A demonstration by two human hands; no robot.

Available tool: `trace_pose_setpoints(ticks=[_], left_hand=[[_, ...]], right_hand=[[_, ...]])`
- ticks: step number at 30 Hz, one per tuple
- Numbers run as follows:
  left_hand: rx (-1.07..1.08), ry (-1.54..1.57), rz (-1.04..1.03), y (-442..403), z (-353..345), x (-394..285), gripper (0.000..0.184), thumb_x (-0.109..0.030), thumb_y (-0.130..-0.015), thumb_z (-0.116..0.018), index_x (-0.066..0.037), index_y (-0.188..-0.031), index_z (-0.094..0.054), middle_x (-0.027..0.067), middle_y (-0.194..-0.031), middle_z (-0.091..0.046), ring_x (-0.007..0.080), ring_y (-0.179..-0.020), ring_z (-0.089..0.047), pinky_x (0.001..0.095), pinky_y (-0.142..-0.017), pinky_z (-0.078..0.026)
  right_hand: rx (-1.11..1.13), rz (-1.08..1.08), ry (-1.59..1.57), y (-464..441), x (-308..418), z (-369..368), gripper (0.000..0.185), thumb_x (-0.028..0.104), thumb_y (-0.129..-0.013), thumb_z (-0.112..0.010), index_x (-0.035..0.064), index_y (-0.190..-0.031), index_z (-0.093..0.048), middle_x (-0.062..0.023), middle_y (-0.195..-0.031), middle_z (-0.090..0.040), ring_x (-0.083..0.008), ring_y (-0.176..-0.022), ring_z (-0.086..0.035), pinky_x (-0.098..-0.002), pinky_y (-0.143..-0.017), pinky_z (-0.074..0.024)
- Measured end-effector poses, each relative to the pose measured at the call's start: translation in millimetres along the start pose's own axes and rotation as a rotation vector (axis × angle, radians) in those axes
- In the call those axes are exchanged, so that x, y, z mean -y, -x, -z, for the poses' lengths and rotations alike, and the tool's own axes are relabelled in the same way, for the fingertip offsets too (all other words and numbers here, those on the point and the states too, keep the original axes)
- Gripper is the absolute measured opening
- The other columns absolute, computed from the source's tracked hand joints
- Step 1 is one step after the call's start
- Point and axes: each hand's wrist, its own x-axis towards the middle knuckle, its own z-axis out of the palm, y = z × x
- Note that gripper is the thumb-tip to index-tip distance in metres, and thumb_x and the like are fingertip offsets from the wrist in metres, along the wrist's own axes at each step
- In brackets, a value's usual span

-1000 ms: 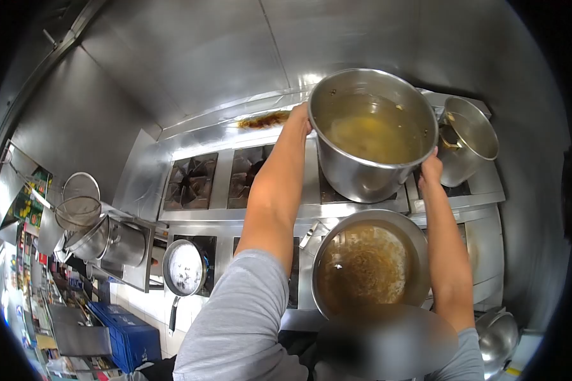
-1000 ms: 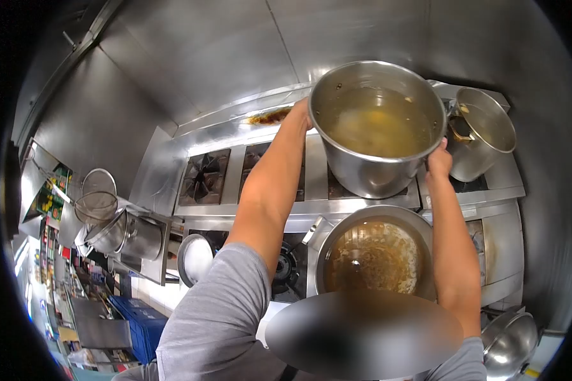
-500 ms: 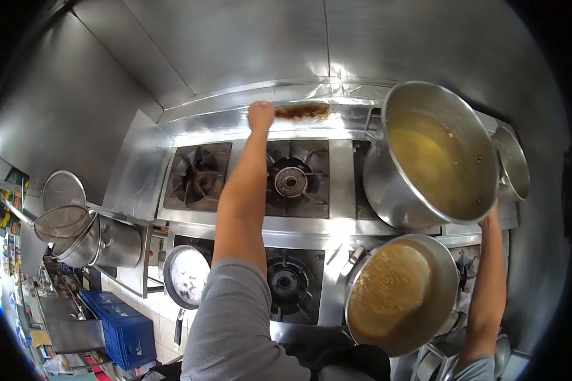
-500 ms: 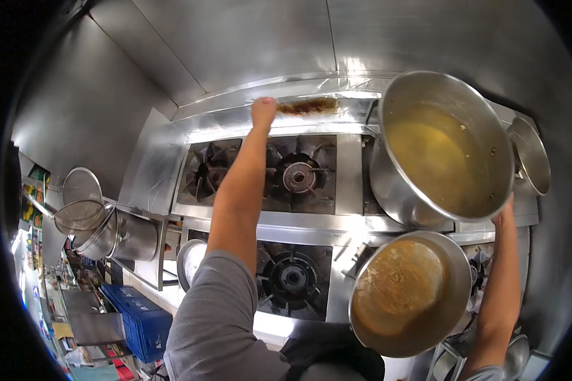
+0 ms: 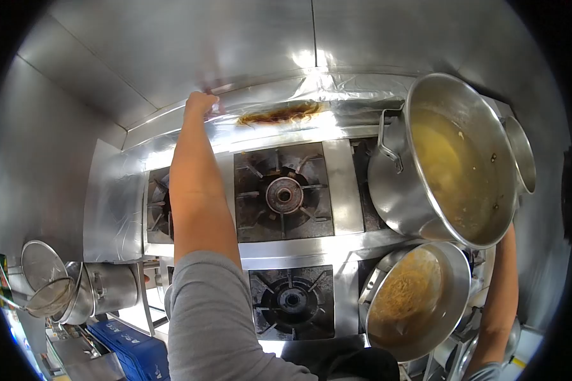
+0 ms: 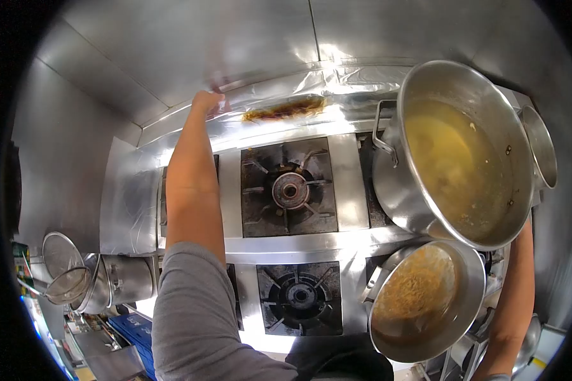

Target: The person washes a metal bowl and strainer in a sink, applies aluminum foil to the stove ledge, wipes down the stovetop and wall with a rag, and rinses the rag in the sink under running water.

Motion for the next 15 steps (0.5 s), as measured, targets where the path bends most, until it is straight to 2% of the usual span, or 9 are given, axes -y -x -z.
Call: trace_pose_setpoints(ticks=[2, 4, 8, 11, 13, 14, 15], left_hand=[[-0.037, 0.074, 0.051, 15.0, 7.0, -21.0, 0.027, -0.025, -0.063, -0.081, -0.005, -0.080, -0.074, 0.0079, -0.084, -0.073, 0.0200, -0.074, -0.069, 0.0335, -0.068, -0.053], [0.122, 0.021, 0.129, 13.4, 3.3, -32.2, 0.025, -0.021, -0.057, -0.082, -0.007, -0.077, -0.074, 0.0071, -0.082, -0.073, 0.0185, -0.074, -0.069, 0.0343, -0.067, -0.053], [0.168, -0.104, 0.162, -13.0, -6.7, -35.8, 0.027, -0.019, -0.052, -0.085, -0.009, -0.075, -0.075, 0.0071, -0.082, -0.073, 0.0184, -0.074, -0.069, 0.0345, -0.067, -0.053], [0.202, -0.088, 0.131, -23.6, -13.6, -32.5, 0.024, -0.018, -0.054, -0.083, -0.010, -0.075, -0.076, 0.0070, -0.083, -0.073, 0.0196, -0.076, -0.070, 0.0345, -0.068, -0.054], [-0.060, -0.222, 0.041, -0.3, -7.4, -38.4, 0.017, -0.020, -0.061, -0.078, -0.010, -0.075, -0.077, 0.0080, -0.083, -0.073, 0.0213, -0.079, -0.071, 0.0348, -0.069, -0.054], [0.028, -0.146, 0.074, -2.3, -6.5, -36.1, 0.015, -0.022, -0.070, -0.071, -0.010, -0.077, -0.077, 0.0095, -0.086, -0.074, 0.0233, -0.083, -0.072, 0.0353, -0.072, -0.055], [0.031, -0.149, 0.064, 2.4, -6.4, -38.6, 0.015, -0.022, -0.070, -0.071, -0.010, -0.077, -0.077, 0.0095, -0.086, -0.074, 0.0233, -0.083, -0.072, 0.0353, -0.072, -0.055]], right_hand=[[-0.007, 0.003, 0.002, 2.6, 0.0, 0.8, 0.041, 0.028, -0.097, -0.051, 0.0004, -0.127, -0.058, -0.0146, -0.118, -0.065, -0.0247, -0.103, -0.064, -0.0427, -0.089, -0.0545], [-0.016, 0.005, 0.001, 4.9, -0.7, 0.7, 0.041, 0.028, -0.097, -0.051, 0.0004, -0.127, -0.058, -0.0146, -0.118, -0.065, -0.0247, -0.103, -0.064, -0.0427, -0.088, -0.0545], [-0.027, 0.007, 0.004, 9.2, -2.2, 0.6, 0.041, 0.028, -0.098, -0.051, 0.0004, -0.127, -0.058, -0.0146, -0.118, -0.065, -0.0248, -0.103, -0.064, -0.0426, -0.088, -0.0547], [-0.033, 0.011, 0.004, 10.3, -2.8, 3.0, 0.041, 0.028, -0.098, -0.051, 0.0004, -0.127, -0.058, -0.0147, -0.118, -0.065, -0.0248, -0.102, -0.064, -0.0426, -0.088, -0.0548], [-0.036, 0.013, 0.002, 11.7, -3.6, 1.7, 0.041, 0.028, -0.098, -0.051, 0.0004, -0.127, -0.058, -0.0147, -0.118, -0.065, -0.0248, -0.102, -0.064, -0.0426, -0.088, -0.0548], [-0.039, 0.016, 0.001, 12.2, -3.5, 2.9, 0.041, 0.028, -0.098, -0.051, 0.0004, -0.127, -0.058, -0.0147, -0.118, -0.065, -0.0249, -0.102, -0.064, -0.0425, -0.088, -0.0549], [-0.039, 0.016, 0.003, 13.1, -4.2, 3.0, 0.041, 0.029, -0.098, -0.050, 0.0004, -0.127, -0.058, -0.0147, -0.118, -0.065, -0.0249, -0.102, -0.064, -0.0425, -0.087, -0.0549]])
